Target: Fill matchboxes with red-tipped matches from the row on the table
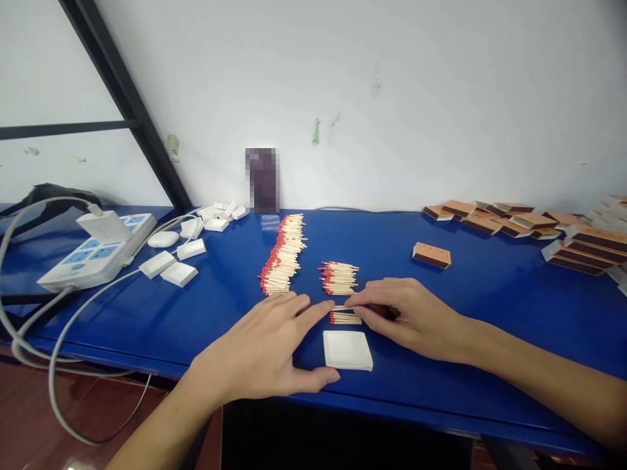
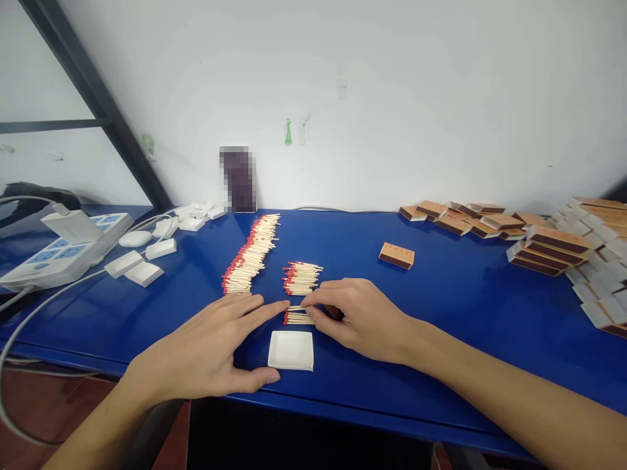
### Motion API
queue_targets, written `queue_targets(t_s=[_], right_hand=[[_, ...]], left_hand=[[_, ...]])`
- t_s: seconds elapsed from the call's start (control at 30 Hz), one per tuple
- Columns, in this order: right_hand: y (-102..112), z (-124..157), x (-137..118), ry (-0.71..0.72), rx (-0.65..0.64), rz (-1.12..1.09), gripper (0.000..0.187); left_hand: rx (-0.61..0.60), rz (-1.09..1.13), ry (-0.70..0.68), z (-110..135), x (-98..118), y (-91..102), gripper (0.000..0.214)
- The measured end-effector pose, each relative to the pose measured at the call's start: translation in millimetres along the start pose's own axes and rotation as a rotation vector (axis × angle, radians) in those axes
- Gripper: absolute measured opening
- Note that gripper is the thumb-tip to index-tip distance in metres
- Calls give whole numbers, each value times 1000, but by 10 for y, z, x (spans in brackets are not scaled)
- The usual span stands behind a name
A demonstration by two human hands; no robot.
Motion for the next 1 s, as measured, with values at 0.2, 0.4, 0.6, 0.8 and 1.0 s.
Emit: queue_targets(t_s=[0.2, 0.4, 0.6, 0.8, 1.0], right_hand=[[27, -17, 40, -38, 42, 38, 29], [24, -15, 35, -36, 53, 70, 28], [7, -14, 27, -23, 34, 85, 27], [0, -13, 34, -19, 26, 86, 29], [-11, -20, 61, -44, 16, 88, 28]], left_hand=[[5, 7, 1, -11, -2, 6, 69], [-10, 13, -5, -4, 6, 3, 65], [0, 14, -3, -2, 0, 3, 66], [14, 1, 2, -1, -12, -5, 72], [1, -12, 3, -1, -12, -14, 72]])
Point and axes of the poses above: each hand's wrist, its own z-axis away from the middle knuckle, its own y-axis out of the back of the hand, x = y × z, the point moved 8 cm from there along -z, towards the middle knuckle, and after that the axes turned 11 degrees about -z, right-handed, at the moved point
